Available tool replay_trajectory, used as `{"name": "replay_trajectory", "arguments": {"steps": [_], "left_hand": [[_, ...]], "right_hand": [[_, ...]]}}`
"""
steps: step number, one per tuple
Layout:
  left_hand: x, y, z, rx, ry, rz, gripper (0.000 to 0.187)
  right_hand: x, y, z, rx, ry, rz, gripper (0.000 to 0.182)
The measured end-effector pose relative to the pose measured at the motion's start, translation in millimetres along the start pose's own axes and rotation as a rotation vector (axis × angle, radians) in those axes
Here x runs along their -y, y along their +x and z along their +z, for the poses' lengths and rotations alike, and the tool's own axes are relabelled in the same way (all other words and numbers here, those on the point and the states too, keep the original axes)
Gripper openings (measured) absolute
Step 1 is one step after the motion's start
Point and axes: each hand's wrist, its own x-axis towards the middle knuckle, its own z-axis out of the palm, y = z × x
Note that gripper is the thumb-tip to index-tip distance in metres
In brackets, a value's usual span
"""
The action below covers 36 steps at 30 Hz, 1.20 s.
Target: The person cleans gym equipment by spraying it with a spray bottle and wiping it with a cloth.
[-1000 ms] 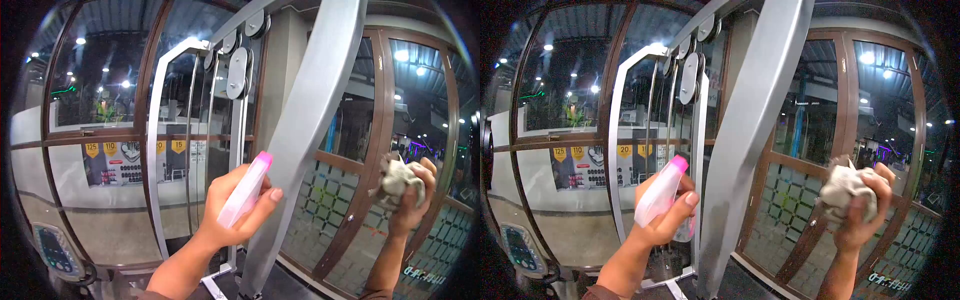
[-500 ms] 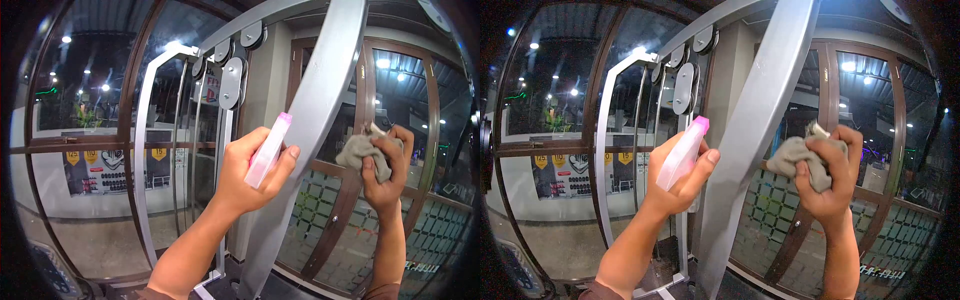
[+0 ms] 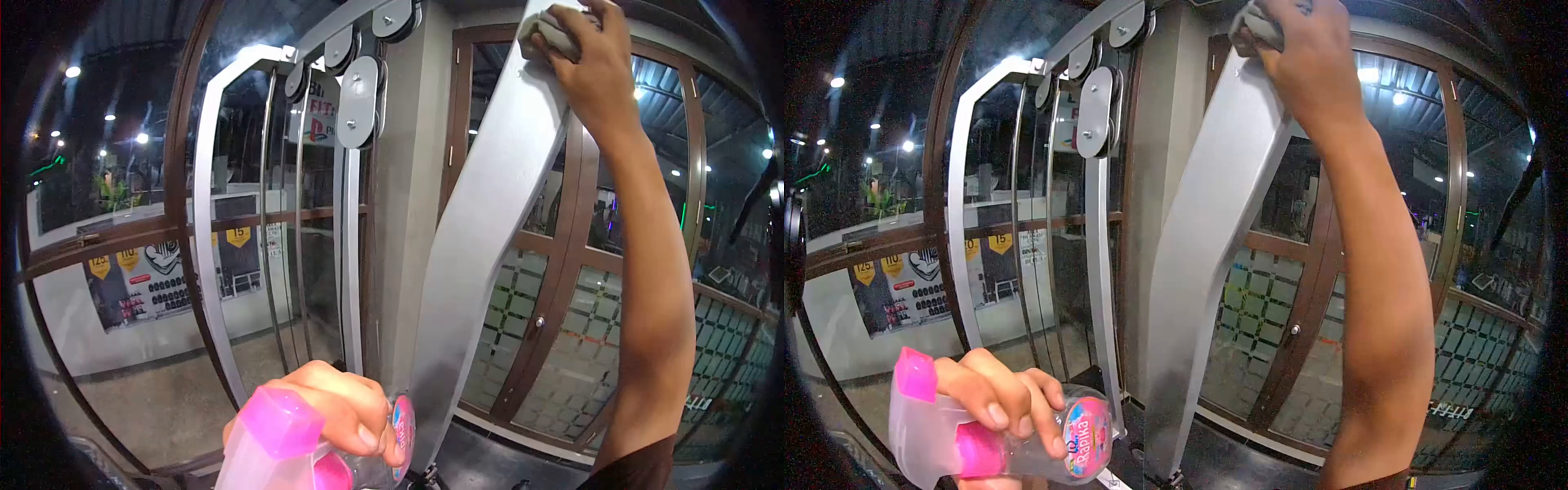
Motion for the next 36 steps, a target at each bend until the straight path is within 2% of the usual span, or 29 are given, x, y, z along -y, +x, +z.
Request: {"name": "replay_trajectory", "arguments": {"steps": [1,2,3,5,8,11,12,15,16,17,19,22,24,25,26,27,28,29,32,33,35,36], "left_hand": [[-1,0,-5,0.036,-0.067,-0.009,0.024],[-1,1,-8,0.037,-0.085,-0.018,0.024],[0,1,-12,0.063,-0.067,-0.035,0.029],[3,4,-22,0.141,0.007,-0.069,0.044],[10,4,-34,0.185,0.072,-0.145,0.06],[14,3,-36,0.162,0.078,-0.239,0.069],[15,4,-32,0.137,0.073,-0.272,0.071],[24,-1,-29,0.033,0.16,-0.247,0.077],[19,0,-10,-0.063,0.261,-0.255,0.077],[20,1,6,-0.162,0.361,-0.266,0.077],[33,1,7,-0.312,0.199,-0.201,0.063],[33,1,0,-0.385,0.213,-0.259,0.063],[24,2,4,-0.374,0.173,-0.247,0.062],[21,0,4,-0.371,0.152,-0.248,0.061],[23,-5,-2,-0.292,0.166,-0.169,0.061],[21,-8,-1,-0.308,0.103,-0.176,0.058],[16,-12,2,-0.326,0.038,-0.185,0.055],[14,-13,-5,-0.251,0.036,-0.225,0.055],[5,-17,-23,-0.064,0.001,-0.348,0.053],[7,-17,-23,-0.04,-0.006,-0.338,0.05],[11,-17,-22,0.008,-0.019,-0.319,0.045],[14,-16,-25,0.058,0.006,-0.3,0.041]], "right_hand": [[-4,-5,9,0.029,-0.089,0.004,0.036],[-7,-12,17,0.1,-0.035,0.033,0.034],[-8,-18,23,0.062,-0.039,0.019,0.033],[-8,-25,29,-0.014,-0.05,-0.011,0.032],[4,-26,21,-0.011,-0.099,-0.056,0.03],[9,-28,16,0.195,0.071,-0.275,0.026],[11,-27,15,0.159,0.047,-0.303,0.021],[-8,-14,15,0.066,-0.08,-0.105,0.03],[-3,-15,20,0.072,-0.115,-0.041,0.022],[9,-20,24,0.184,-0.132,-0.052,0.02],[50,-39,15,0.413,-0.172,-0.068,0.019],[82,-86,14,0.354,-0.122,-0.376,0.018],[64,-81,12,0.296,0.059,-0.458,0.017],[44,-60,17,0.284,-0.044,-0.408,0.018],[29,-39,14,0.284,-0.085,-0.255,0.019],[17,-27,12,0.125,-0.104,-0.19,0.021],[5,-17,11,0.135,-0.077,-0.149,0.022],[0,-14,12,0.151,-0.049,-0.106,0.023],[33,-32,5,0.324,0.047,-0.156,0.024],[45,-44,5,0.399,0.019,-0.285,0.025],[52,-58,8,0.275,0.079,-0.421,0.024],[44,-52,8,0.281,-0.004,-0.362,0.023]]}}
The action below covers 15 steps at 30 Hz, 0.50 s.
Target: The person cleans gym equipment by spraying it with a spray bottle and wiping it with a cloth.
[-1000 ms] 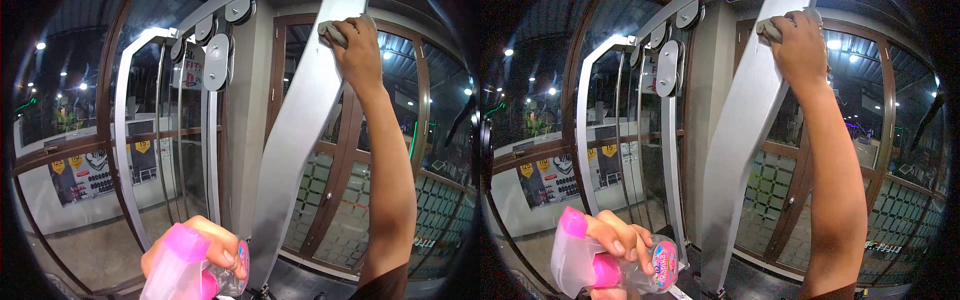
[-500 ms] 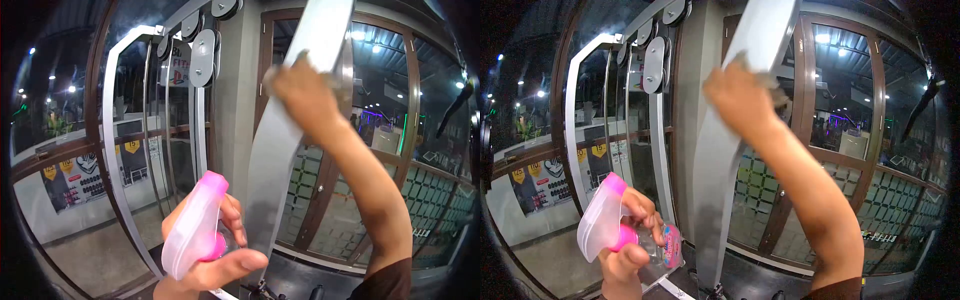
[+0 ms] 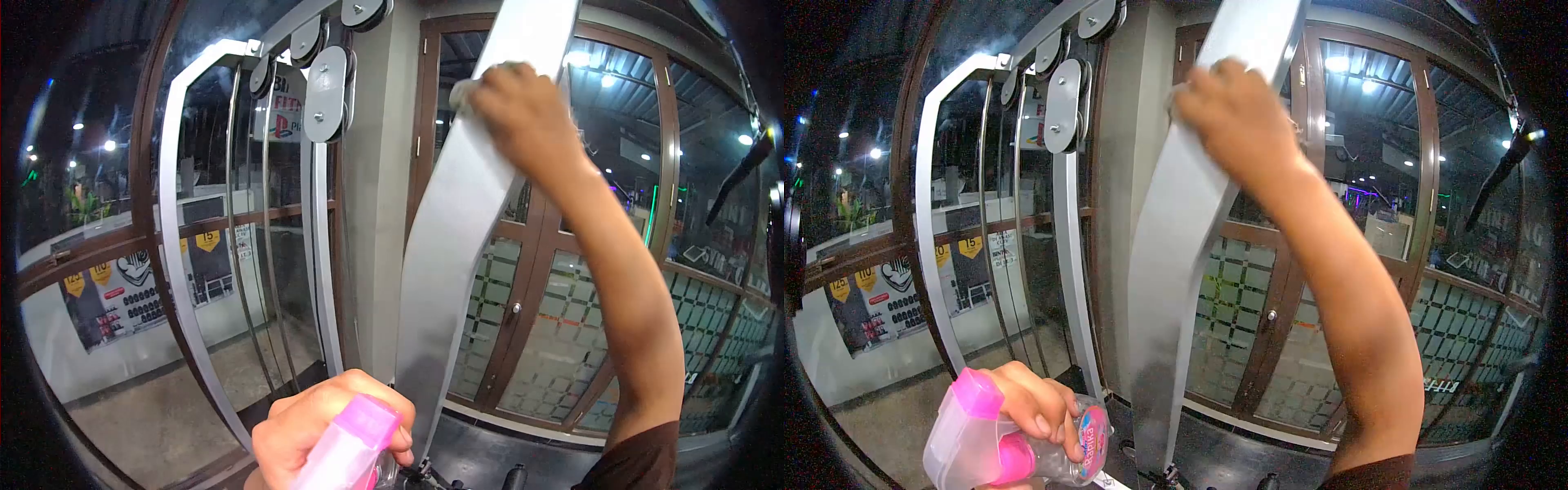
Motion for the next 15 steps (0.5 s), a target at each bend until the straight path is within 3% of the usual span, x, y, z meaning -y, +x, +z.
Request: {"name": "replay_trajectory", "arguments": {"steps": [3,5,8,9,12,15], "left_hand": [[-1,5,-1,0.06,0.063,0.014,0.029],[-6,7,3,0.044,0.095,-0.008,0.023],[-7,9,10,-0.017,0.086,-0.018,0.019],[-2,9,10,-0.021,0.039,0.006,0.019],[0,11,14,-0.023,0.029,0.039,0.019],[-6,14,16,-0.012,0.06,0.041,0.018]], "right_hand": [[-43,14,-12,-0.054,-0.087,0.256,0.025],[-56,17,-15,-0.067,0.011,0.248,0.035],[-31,10,-5,-0.032,0.018,0.181,0.025],[-16,7,-10,0.065,0.103,0.165,0.023],[14,-7,-3,0.059,0.113,-0.023,0.022],[-19,3,-4,0.028,-0.023,0.055,0.02]]}}
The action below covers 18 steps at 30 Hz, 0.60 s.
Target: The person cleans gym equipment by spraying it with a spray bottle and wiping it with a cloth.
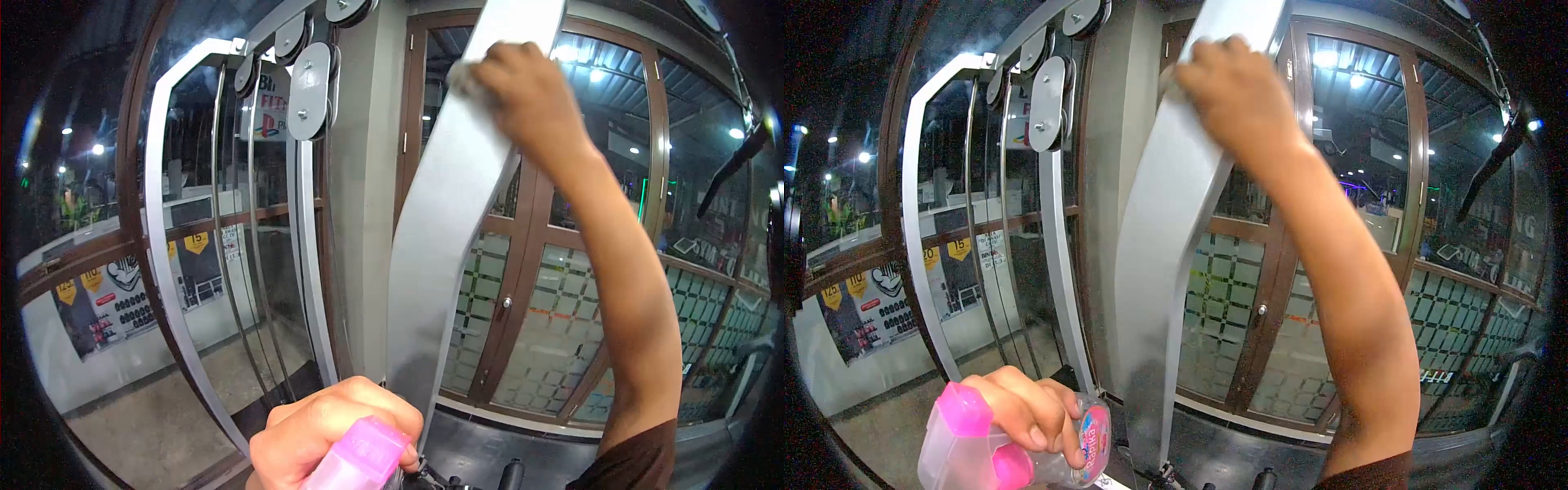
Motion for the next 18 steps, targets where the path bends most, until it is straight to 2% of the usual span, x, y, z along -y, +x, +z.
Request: {"name": "replay_trajectory", "arguments": {"steps": [2,4,7,10,11,14,15,16,18], "left_hand": [[-2,1,1,-0.02,0.005,-0.003,0.018],[-2,-2,5,-0.057,-0.005,-0.025,0.017],[8,-8,-3,-0.024,-0.091,-0.027,0.018],[14,-5,4,-0.041,-0.003,0.079,0.015],[10,-3,6,-0.043,0.029,0.046,0.014],[-7,-3,13,-0.082,0.09,-0.038,0.013],[-10,-4,14,-0.105,0.087,-0.053,0.012],[-12,-5,15,-0.134,0.092,-0.064,0.012],[-16,-4,14,-0.162,0.097,-0.05,0.013]], "right_hand": [[-21,10,-4,-0.131,-0.022,0.098,0.019],[-27,13,-3,-0.086,0.039,0.192,0.036],[-14,13,2,-0.036,0.062,0.17,0.036],[6,6,6,-0.014,0.117,0.06,0.023],[15,3,3,0.076,0.163,0.037,0.026],[4,4,5,0.049,0.055,-0.028,0.027],[-7,6,5,0.044,0.122,0.086,0.036],[-17,15,-1,-0.016,0.037,0.103,0.037],[-15,25,-17,-0.077,0.188,0.288,0.011]]}}
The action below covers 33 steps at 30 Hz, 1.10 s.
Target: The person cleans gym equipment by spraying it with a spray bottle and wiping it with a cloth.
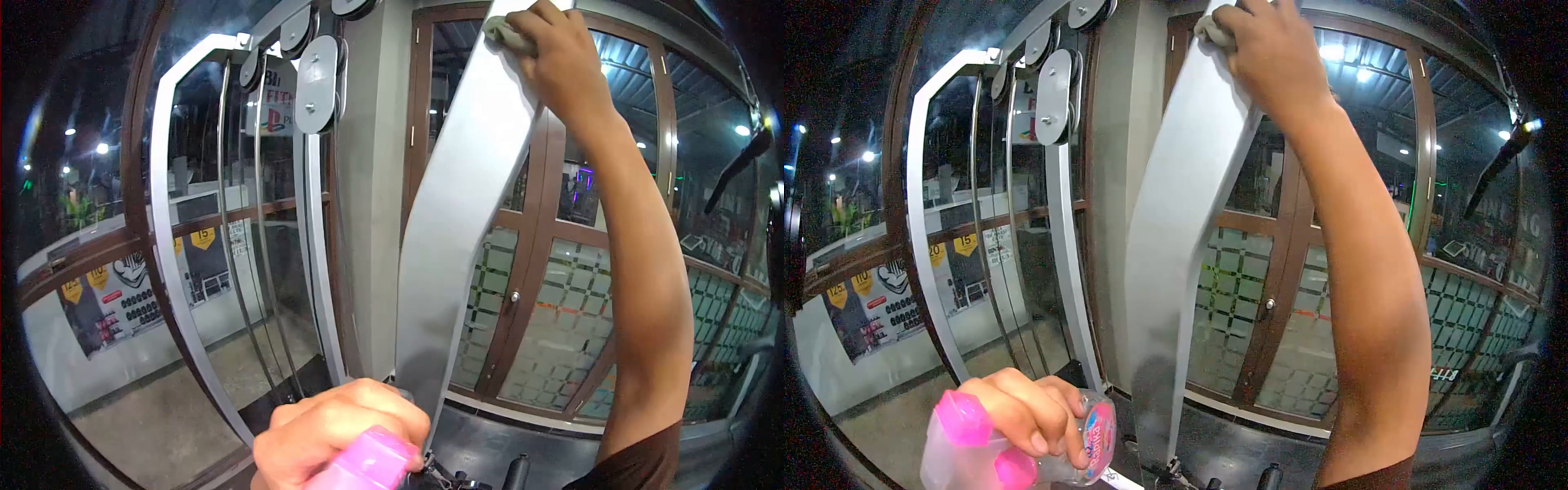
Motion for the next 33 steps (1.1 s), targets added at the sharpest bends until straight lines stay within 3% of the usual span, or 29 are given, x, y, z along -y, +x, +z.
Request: {"name": "replay_trajectory", "arguments": {"steps": [2,4,5,8,10,12,14,16,18,20,22,24,25,26,28,30,32,33], "left_hand": [[8,0,-11,0.055,-0.04,0.045,0.015],[16,-3,-23,0.117,-0.072,0.091,0.02],[17,-6,-24,0.116,-0.071,0.097,0.023],[19,-9,-23,0.066,-0.049,0.043,0.033],[27,-9,-23,-0.025,-0.104,0.003,0.04],[28,-10,-14,-0.186,-0.124,-0.023,0.047],[37,-3,-20,-0.182,-0.179,0.011,0.059],[41,1,-26,-0.167,-0.253,-0.025,0.071],[44,2,-27,-0.133,-0.232,-0.011,0.072],[45,2,-27,-0.11,-0.204,-0.03,0.074],[37,4,-29,-0.103,-0.254,-0.138,0.075],[34,4,-32,-0.05,-0.153,-0.096,0.071],[33,4,-34,-0.027,-0.105,-0.07,0.07],[36,0,-41,0.061,-0.078,-0.04,0.073],[42,-7,-53,0.237,-0.025,0.017,0.083],[38,-4,-44,0.04,-0.03,0.016,0.077],[34,1,-33,-0.092,-0.036,0.032,0.065],[34,3,-30,-0.125,-0.04,0.055,0.056]], "right_hand": [[3,-5,7,-0.02,0.006,-0.078,0.014],[6,-16,26,0.064,-0.057,-0.155,0.039],[14,-23,30,0.023,-0.068,-0.227,0.021],[34,-35,28,0.235,-0.074,-0.26,0.039],[11,-24,24,0.188,-0.14,-0.321,0.036],[-17,-5,18,-0.031,-0.123,-0.255,0.036],[-13,7,-2,-0.041,-0.008,-0.068,0.007],[3,0,3,0.016,-0.04,-0.078,0.014],[19,-26,24,0.17,-0.007,-0.093,0.031],[48,-54,32,0.362,0.06,-0.323,0.026],[56,-59,29,0.308,0.074,-0.368,0.024],[22,-40,27,0.26,-0.013,-0.397,0.024],[11,-23,15,0.209,-0.07,-0.317,0.026],[-16,-11,20,0.069,-0.149,-0.291,0.028],[-17,7,-2,-0.006,0.047,-0.146,0.009],[-10,-13,18,-0.043,-0.117,-0.126,0.031],[31,-37,19,0.257,0.071,-0.114,0.032],[49,-56,23,0.372,0.152,-0.203,0.026]]}}
